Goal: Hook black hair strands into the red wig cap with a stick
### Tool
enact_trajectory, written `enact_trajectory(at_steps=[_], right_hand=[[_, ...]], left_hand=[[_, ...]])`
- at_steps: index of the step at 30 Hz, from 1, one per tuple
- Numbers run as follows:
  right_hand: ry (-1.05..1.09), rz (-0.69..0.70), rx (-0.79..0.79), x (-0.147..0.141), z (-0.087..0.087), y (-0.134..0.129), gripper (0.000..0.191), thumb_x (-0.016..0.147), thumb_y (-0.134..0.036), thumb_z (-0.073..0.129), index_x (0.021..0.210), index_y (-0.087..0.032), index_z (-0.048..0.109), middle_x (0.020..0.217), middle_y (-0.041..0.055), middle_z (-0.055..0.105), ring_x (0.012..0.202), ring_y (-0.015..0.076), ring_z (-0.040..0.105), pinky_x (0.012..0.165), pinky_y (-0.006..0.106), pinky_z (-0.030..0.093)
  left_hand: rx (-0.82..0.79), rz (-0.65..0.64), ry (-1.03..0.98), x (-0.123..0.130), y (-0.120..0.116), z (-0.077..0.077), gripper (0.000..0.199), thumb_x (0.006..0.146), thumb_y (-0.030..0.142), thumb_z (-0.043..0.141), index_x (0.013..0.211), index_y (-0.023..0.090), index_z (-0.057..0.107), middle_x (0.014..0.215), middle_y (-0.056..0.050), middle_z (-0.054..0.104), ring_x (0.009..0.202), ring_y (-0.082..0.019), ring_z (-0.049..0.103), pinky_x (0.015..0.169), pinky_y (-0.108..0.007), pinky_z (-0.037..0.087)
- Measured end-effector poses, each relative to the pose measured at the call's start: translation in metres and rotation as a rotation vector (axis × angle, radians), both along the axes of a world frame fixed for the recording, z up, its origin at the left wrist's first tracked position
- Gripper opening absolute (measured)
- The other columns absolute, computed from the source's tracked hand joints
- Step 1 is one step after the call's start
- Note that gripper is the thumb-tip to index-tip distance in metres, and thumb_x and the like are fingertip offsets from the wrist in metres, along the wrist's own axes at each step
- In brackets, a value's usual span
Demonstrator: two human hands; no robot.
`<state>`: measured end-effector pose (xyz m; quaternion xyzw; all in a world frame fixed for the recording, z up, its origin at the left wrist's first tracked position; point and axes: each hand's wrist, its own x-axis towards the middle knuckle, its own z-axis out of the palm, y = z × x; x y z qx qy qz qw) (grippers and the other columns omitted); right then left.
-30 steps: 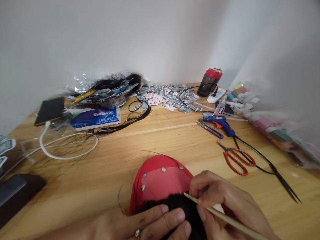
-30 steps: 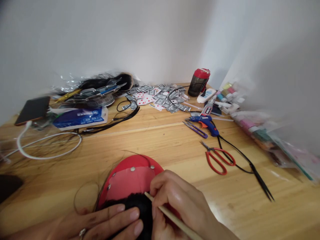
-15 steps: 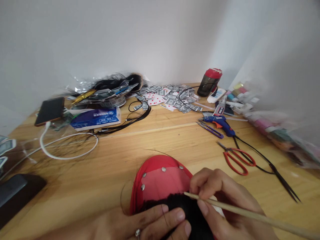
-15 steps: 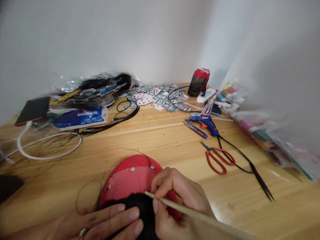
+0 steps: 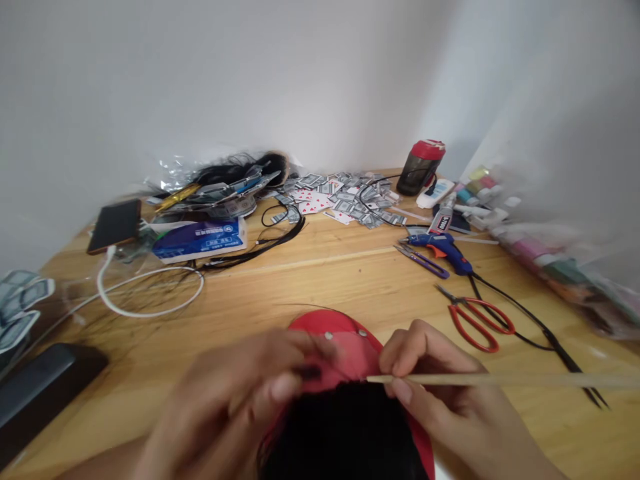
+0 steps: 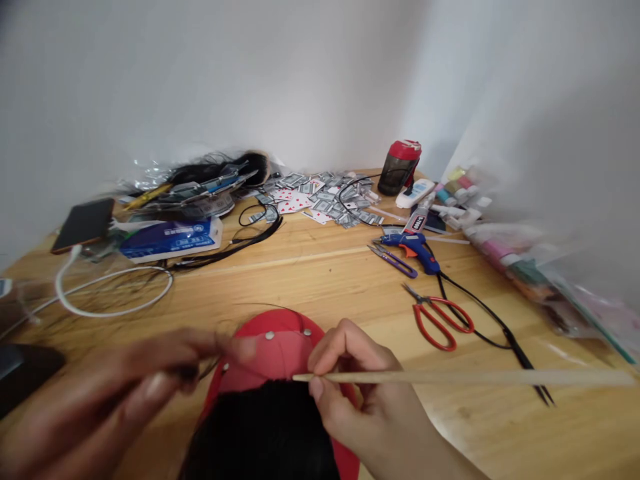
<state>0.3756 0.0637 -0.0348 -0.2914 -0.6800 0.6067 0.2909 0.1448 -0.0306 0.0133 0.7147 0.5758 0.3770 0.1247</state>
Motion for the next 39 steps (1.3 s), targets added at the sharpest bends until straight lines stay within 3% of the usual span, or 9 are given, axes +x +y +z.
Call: enact_trajectory(at_steps=[3,5,8,11,14,17,24,27,39], right_hand=[[0.029,0.012,0.042,-0.001,-0.002,0.002,0.014,0.093,-0.022,0.059,0.080,-0.026,0.055,0.076,-0.0028,0.058,0.067,0.0141,0.052,0.056,0.023,0.040],[0.044,0.008,0.062,-0.002,-0.001,0.002,0.014,0.092,-0.020,0.058,0.080,-0.026,0.054,0.075,-0.0029,0.058,0.067,0.0140,0.052,0.057,0.023,0.041],[0.043,0.004,0.076,-0.003,0.001,0.001,0.015,0.090,-0.019,0.057,0.077,-0.024,0.053,0.074,-0.0028,0.057,0.067,0.0140,0.052,0.058,0.024,0.041],[0.035,0.003,0.072,-0.005,0.003,0.001,0.015,0.088,-0.017,0.057,0.075,-0.023,0.052,0.072,-0.0023,0.057,0.066,0.0143,0.052,0.057,0.024,0.040],[0.051,0.009,0.081,-0.005,0.002,0.001,0.015,0.087,-0.017,0.055,0.074,-0.023,0.052,0.071,-0.0022,0.056,0.064,0.0145,0.050,0.056,0.025,0.039],[0.033,0.007,0.090,-0.005,0.003,0.003,0.015,0.088,-0.018,0.055,0.074,-0.023,0.052,0.070,-0.0024,0.055,0.064,0.0148,0.049,0.056,0.025,0.038],[0.003,0.000,0.125,-0.006,0.005,0.003,0.014,0.086,-0.021,0.055,0.072,-0.023,0.051,0.068,-0.0025,0.053,0.062,0.0152,0.048,0.055,0.026,0.037],[0.022,0.002,0.134,-0.007,0.001,0.003,0.014,0.088,-0.022,0.054,0.074,-0.023,0.052,0.070,-0.0023,0.054,0.063,0.0151,0.048,0.056,0.026,0.038],[0.046,-0.019,0.083,-0.008,0.006,0.001,0.016,0.083,-0.023,0.061,0.070,-0.022,0.052,0.067,-0.0018,0.054,0.061,0.0152,0.047,0.054,0.026,0.035]], left_hand=[[0.005,0.130,-0.066,-0.015,0.016,0.011,0.021,0.100,0.025,0.047,0.087,0.026,0.063,0.119,0.001,0.067,0.113,-0.018,0.062,0.081,-0.023,0.054],[0.114,0.253,-0.051,-0.028,0.030,0.020,0.024,0.100,0.026,0.048,0.080,0.023,0.060,0.114,0.002,0.062,0.118,-0.017,0.054,0.088,-0.026,0.048],[0.301,0.406,-0.125,-0.040,0.049,0.038,0.025,0.103,0.032,0.041,0.091,0.021,0.059,0.108,0.003,0.058,0.115,-0.016,0.051,0.103,-0.036,0.036],[0.301,0.273,-0.177,-0.027,0.059,0.051,0.024,0.104,0.031,0.039,0.098,0.022,0.060,0.105,0.004,0.059,0.105,-0.013,0.056,0.097,-0.032,0.042],[0.071,-0.111,-0.018,0.004,0.060,0.047,0.017,0.100,0.023,0.047,0.093,0.020,0.062,0.090,0.002,0.065,0.083,-0.011,0.060,0.074,-0.023,0.046],[-0.233,-0.317,0.073,0.025,0.060,0.034,0.026,0.101,0.021,0.044,0.078,0.017,0.057,0.071,0.004,0.055,0.068,-0.010,0.052,0.064,-0.021,0.041],[-0.679,-0.383,-0.118,0.015,0.050,0.024,0.025,0.102,0.032,0.044,0.087,0.019,0.058,0.076,0.006,0.052,0.070,-0.010,0.046,0.062,-0.019,0.034],[-0.706,-0.386,-0.131,0.015,0.046,0.025,0.022,0.101,0.031,0.046,0.087,0.020,0.058,0.077,0.006,0.051,0.071,-0.009,0.046,0.064,-0.018,0.034],[-0.725,-0.269,0.252,0.035,0.046,0.043,0.023,0.092,0.022,0.044,0.069,0.020,0.047,0.060,0.007,0.042,0.056,-0.010,0.041,0.053,-0.019,0.029]])
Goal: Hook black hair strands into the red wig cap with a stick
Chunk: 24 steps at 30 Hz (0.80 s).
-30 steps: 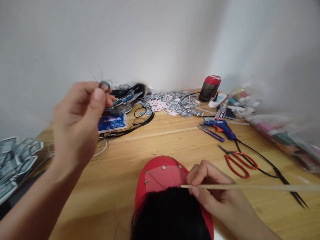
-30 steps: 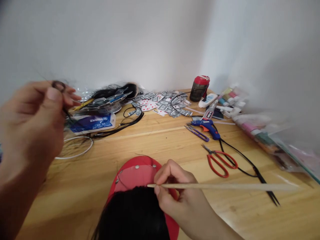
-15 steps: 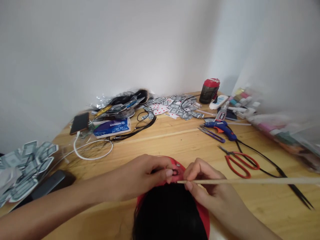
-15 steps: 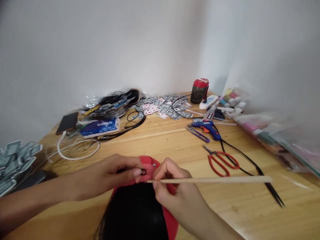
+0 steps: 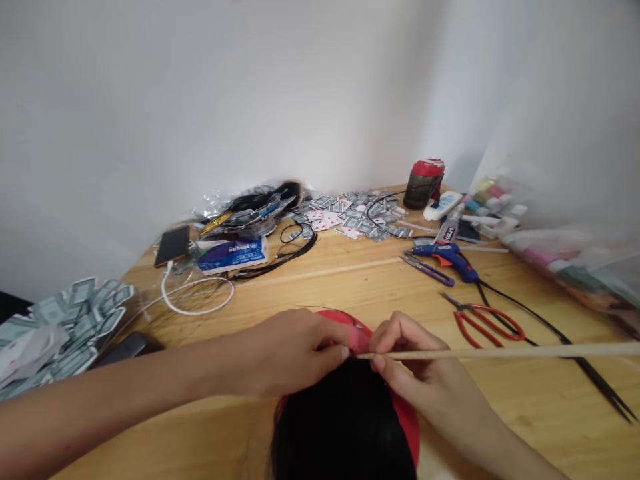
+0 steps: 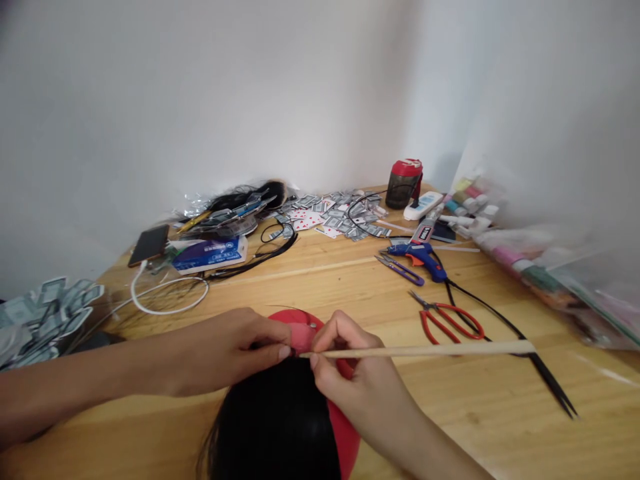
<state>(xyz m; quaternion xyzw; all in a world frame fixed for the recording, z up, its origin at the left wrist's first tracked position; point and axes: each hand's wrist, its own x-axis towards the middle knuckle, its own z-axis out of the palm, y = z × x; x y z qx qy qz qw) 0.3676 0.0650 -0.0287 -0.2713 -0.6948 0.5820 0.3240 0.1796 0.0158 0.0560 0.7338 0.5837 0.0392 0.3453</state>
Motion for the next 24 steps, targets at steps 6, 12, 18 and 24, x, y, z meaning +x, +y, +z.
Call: enact_trajectory(at_steps=[6,12,18,24], right_hand=[[-0.016,-0.009,-0.060,0.001,0.005,-0.002,0.017,0.083,-0.023,0.061,0.069,-0.022,0.052,0.067,-0.0021,0.054,0.063,0.0153,0.046,0.056,0.027,0.034],[-0.010,-0.005,-0.077,0.000,0.004,-0.001,0.016,0.082,-0.024,0.062,0.069,-0.022,0.053,0.066,-0.0020,0.054,0.064,0.0156,0.047,0.056,0.026,0.035],[0.028,0.017,-0.049,0.000,-0.004,0.002,0.016,0.082,-0.022,0.062,0.069,-0.022,0.053,0.065,-0.0028,0.054,0.060,0.0147,0.048,0.054,0.025,0.035],[0.041,0.025,-0.063,-0.001,-0.006,0.004,0.015,0.080,-0.019,0.062,0.069,-0.022,0.052,0.065,-0.0031,0.054,0.061,0.0144,0.048,0.054,0.025,0.035]], left_hand=[[0.025,-0.063,0.264,0.011,0.005,0.010,0.022,0.088,0.018,0.044,0.067,0.020,0.046,0.054,0.005,0.042,0.049,-0.011,0.039,0.049,-0.023,0.023],[0.142,-0.168,0.473,0.018,0.003,0.009,0.023,0.086,0.022,0.042,0.070,0.022,0.058,0.057,-0.001,0.058,0.049,-0.016,0.049,0.047,-0.028,0.020],[0.084,-0.244,0.599,0.027,0.009,0.018,0.025,0.086,0.022,0.044,0.082,0.022,0.069,0.066,-0.006,0.071,0.055,-0.023,0.064,0.044,-0.029,0.023],[0.050,-0.347,0.658,0.035,0.014,0.033,0.023,0.084,0.017,0.049,0.081,0.019,0.072,0.059,-0.007,0.067,0.048,-0.021,0.062,0.039,-0.028,0.022]])
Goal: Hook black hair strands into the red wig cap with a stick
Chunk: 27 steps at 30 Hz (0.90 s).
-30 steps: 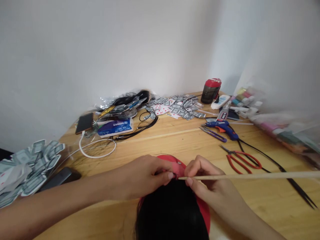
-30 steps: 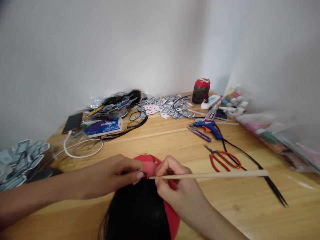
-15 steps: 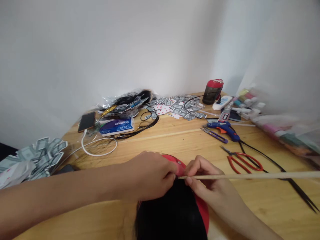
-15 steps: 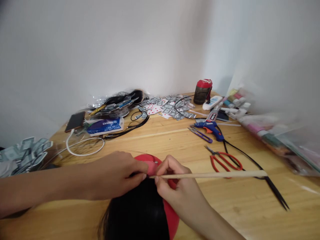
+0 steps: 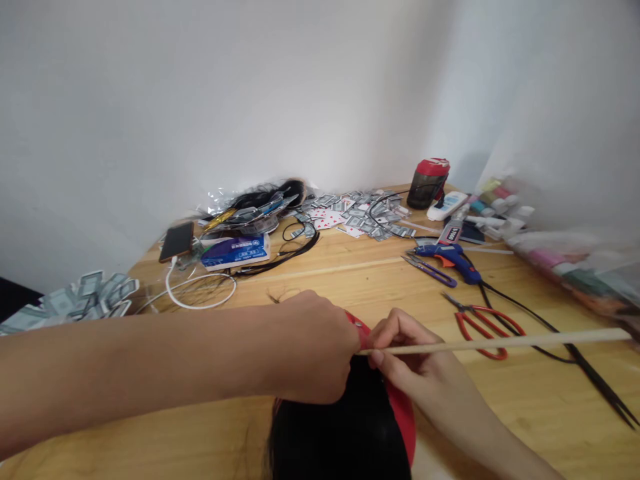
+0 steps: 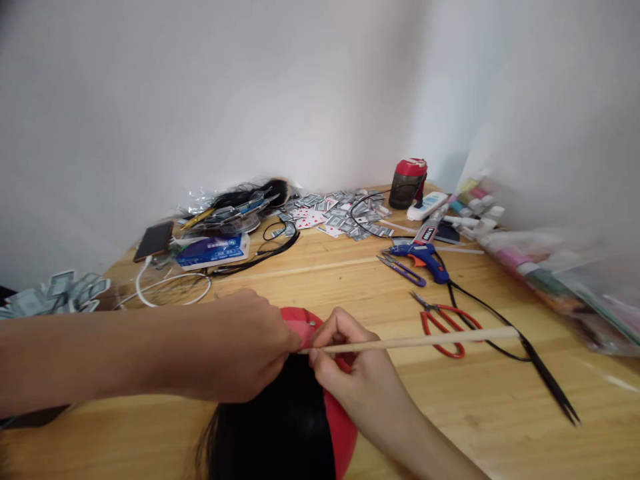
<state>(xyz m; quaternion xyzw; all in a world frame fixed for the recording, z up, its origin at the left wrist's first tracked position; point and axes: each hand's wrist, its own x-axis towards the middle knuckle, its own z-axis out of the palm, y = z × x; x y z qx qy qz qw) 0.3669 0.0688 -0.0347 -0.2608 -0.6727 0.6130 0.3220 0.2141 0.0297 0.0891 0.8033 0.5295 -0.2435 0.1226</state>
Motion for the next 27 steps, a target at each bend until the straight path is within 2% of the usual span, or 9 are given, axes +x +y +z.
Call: enact_trajectory(at_steps=[3,8,12,16,21,27], right_hand=[[0.000,0.006,-0.011,0.001,0.001,0.000,0.014,0.080,-0.018,0.062,0.070,-0.022,0.053,0.067,-0.0026,0.055,0.063,0.0151,0.049,0.057,0.026,0.036],[-0.005,0.013,-0.010,0.001,-0.001,0.001,0.013,0.080,-0.018,0.062,0.071,-0.022,0.054,0.069,-0.0017,0.057,0.065,0.0162,0.051,0.058,0.027,0.037],[-0.008,0.002,-0.002,0.001,0.000,0.001,0.013,0.080,-0.019,0.062,0.070,-0.022,0.053,0.067,-0.0015,0.057,0.063,0.0159,0.050,0.057,0.027,0.036],[-0.027,0.004,-0.019,0.001,0.003,0.002,0.013,0.079,-0.019,0.063,0.069,-0.021,0.054,0.067,-0.0010,0.059,0.063,0.0159,0.051,0.056,0.027,0.037],[0.021,0.022,-0.071,-0.001,0.006,0.006,0.011,0.079,-0.020,0.061,0.068,-0.021,0.056,0.066,-0.0001,0.063,0.063,0.0165,0.057,0.058,0.028,0.042],[0.030,0.029,-0.136,-0.002,0.006,0.008,0.011,0.077,-0.018,0.060,0.067,-0.021,0.056,0.064,-0.0010,0.064,0.060,0.0145,0.055,0.055,0.026,0.038]], left_hand=[[-0.002,-0.017,-0.023,-0.001,0.002,-0.001,0.022,0.082,0.014,0.050,0.081,0.019,0.071,0.062,-0.007,0.069,0.046,-0.020,0.060,0.039,-0.028,0.022],[-0.021,0.013,-0.057,-0.006,0.005,-0.003,0.024,0.084,0.015,0.049,0.080,0.023,0.071,0.067,-0.006,0.072,0.054,-0.023,0.065,0.042,-0.028,0.027],[0.017,0.023,-0.049,-0.005,0.002,-0.004,0.024,0.084,0.015,0.048,0.079,0.021,0.071,0.062,-0.006,0.070,0.051,-0.022,0.064,0.040,-0.028,0.024],[0.054,-0.029,-0.037,-0.001,0.002,-0.004,0.021,0.082,0.014,0.051,0.079,0.018,0.071,0.059,-0.008,0.068,0.048,-0.022,0.063,0.040,-0.027,0.021],[0.027,-0.059,0.022,0.004,0.003,-0.002,0.017,0.079,0.014,0.056,0.070,0.017,0.069,0.054,-0.007,0.065,0.045,-0.020,0.060,0.038,-0.029,0.020],[0.057,-0.085,0.033,0.002,-0.001,-0.001,0.018,0.078,0.010,0.055,0.079,0.017,0.071,0.054,-0.006,0.065,0.042,-0.018,0.056,0.038,-0.028,0.020]])
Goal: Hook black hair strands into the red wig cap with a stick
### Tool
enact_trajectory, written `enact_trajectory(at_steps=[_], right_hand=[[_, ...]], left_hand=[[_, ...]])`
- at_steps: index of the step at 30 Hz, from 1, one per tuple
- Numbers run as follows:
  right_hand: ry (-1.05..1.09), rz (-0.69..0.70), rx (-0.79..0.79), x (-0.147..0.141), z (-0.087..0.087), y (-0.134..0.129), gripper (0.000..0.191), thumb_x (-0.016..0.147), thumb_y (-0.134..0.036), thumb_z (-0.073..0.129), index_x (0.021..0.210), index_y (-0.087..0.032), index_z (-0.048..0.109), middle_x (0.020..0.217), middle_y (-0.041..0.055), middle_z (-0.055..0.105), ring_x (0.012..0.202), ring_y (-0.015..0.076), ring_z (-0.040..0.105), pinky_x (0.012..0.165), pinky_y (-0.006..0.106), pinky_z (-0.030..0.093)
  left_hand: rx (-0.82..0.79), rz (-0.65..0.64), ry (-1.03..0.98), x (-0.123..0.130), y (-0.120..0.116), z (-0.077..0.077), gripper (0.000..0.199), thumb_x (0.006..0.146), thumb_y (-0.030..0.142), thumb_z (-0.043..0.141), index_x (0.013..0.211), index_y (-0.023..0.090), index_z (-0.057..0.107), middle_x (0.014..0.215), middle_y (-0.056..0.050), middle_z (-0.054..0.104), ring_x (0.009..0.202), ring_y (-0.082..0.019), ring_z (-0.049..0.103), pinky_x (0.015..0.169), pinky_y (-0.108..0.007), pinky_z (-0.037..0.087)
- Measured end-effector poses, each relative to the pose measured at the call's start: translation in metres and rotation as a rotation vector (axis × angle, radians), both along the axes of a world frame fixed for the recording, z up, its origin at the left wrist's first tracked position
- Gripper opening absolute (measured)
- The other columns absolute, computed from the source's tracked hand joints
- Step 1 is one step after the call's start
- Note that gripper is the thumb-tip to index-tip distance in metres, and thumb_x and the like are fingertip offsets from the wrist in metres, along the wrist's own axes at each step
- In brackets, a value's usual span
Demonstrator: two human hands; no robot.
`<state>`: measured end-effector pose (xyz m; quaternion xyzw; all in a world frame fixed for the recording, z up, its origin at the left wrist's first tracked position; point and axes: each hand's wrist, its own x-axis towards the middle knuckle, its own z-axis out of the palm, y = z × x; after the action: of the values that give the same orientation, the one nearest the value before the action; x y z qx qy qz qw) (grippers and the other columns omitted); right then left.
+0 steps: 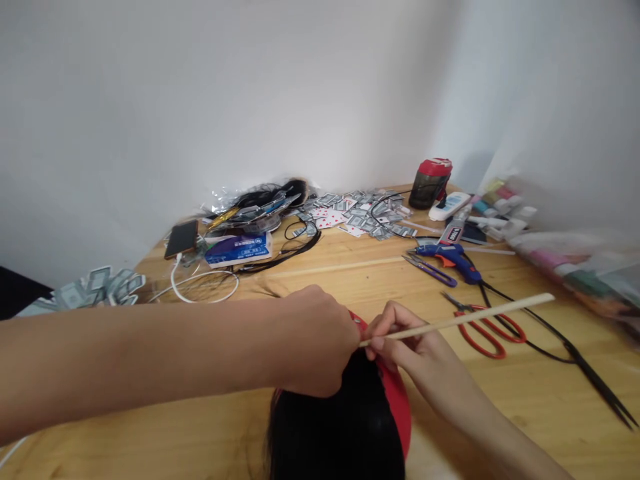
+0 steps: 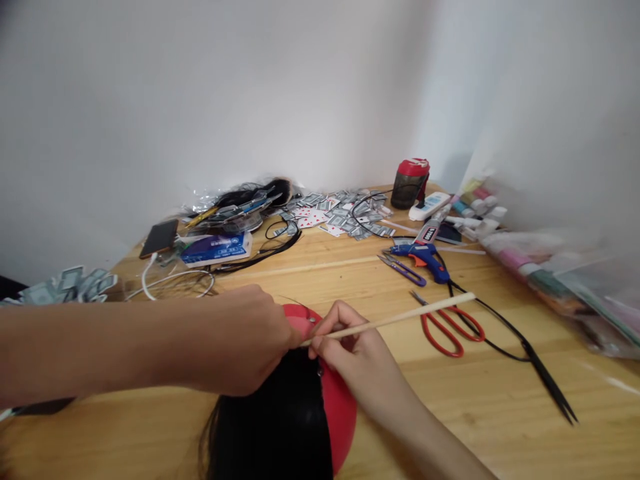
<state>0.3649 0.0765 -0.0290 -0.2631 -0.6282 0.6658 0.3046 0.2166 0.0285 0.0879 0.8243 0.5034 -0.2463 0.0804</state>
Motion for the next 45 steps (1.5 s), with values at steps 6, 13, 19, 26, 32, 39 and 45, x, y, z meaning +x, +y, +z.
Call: enact_trajectory(at_steps=[6,13,19,26,32,39,45], right_hand=[[0.030,0.035,-0.042,0.001,-0.003,0.002,0.011,0.078,-0.016,0.061,0.070,-0.020,0.056,0.066,-0.0015,0.064,0.061,0.0138,0.053,0.057,0.026,0.037],[0.042,0.048,-0.020,0.002,-0.006,0.003,0.012,0.080,-0.017,0.063,0.071,-0.021,0.057,0.068,-0.0026,0.062,0.061,0.0134,0.052,0.056,0.026,0.034],[0.096,0.074,-0.097,0.001,-0.012,0.005,0.011,0.078,-0.016,0.063,0.071,-0.021,0.058,0.068,-0.0022,0.064,0.065,0.0142,0.055,0.057,0.026,0.034],[0.115,0.060,-0.230,0.000,-0.017,0.006,0.013,0.075,-0.011,0.060,0.067,-0.020,0.057,0.064,-0.0033,0.066,0.052,0.0099,0.044,0.052,0.026,0.029],[0.147,0.055,-0.341,-0.002,-0.016,0.006,0.012,0.075,-0.012,0.063,0.066,-0.019,0.059,0.062,-0.0027,0.067,0.049,0.0077,0.041,0.052,0.024,0.029],[0.157,0.069,-0.327,0.000,-0.015,0.005,0.012,0.080,-0.015,0.066,0.070,-0.019,0.060,0.065,-0.0024,0.066,0.053,0.0083,0.045,0.053,0.023,0.031],[0.130,0.056,-0.333,-0.001,-0.014,0.005,0.015,0.080,-0.019,0.069,0.069,-0.019,0.059,0.062,-0.0033,0.064,0.049,0.0072,0.041,0.049,0.022,0.027]], left_hand=[[-0.008,0.062,-0.100,-0.010,0.001,-0.004,0.022,0.083,0.014,0.049,0.079,0.021,0.070,0.059,-0.006,0.069,0.045,-0.020,0.058,0.039,-0.028,0.020],[-0.040,0.118,-0.115,-0.014,0.002,-0.006,0.027,0.085,0.014,0.047,0.088,0.025,0.072,0.068,-0.005,0.072,0.051,-0.020,0.061,0.042,-0.027,0.023],[0.006,0.020,0.013,-0.004,0.001,-0.009,0.021,0.083,0.015,0.051,0.082,0.021,0.072,0.059,-0.005,0.068,0.045,-0.020,0.056,0.039,-0.028,0.020],[0.026,-0.106,0.078,0.001,-0.002,-0.002,0.018,0.074,0.008,0.056,0.066,0.016,0.070,0.050,-0.005,0.063,0.033,-0.016,0.039,0.035,-0.030,0.018],[0.043,-0.094,0.026,-0.014,-0.013,-0.006,0.016,0.076,0.007,0.058,0.079,0.018,0.070,0.057,-0.004,0.067,0.037,-0.018,0.047,0.035,-0.030,0.019],[0.018,0.052,-0.448,-0.063,-0.045,-0.031,0.018,0.090,0.012,0.049,0.077,0.021,0.056,0.072,-0.003,0.066,0.060,-0.018,0.060,0.053,-0.027,0.034],[0.084,0.057,-1.157,-0.077,-0.049,-0.063,0.017,0.094,0.009,0.049,0.084,0.018,0.060,0.120,-0.012,0.064,0.112,-0.022,0.059,0.098,-0.034,0.043]])
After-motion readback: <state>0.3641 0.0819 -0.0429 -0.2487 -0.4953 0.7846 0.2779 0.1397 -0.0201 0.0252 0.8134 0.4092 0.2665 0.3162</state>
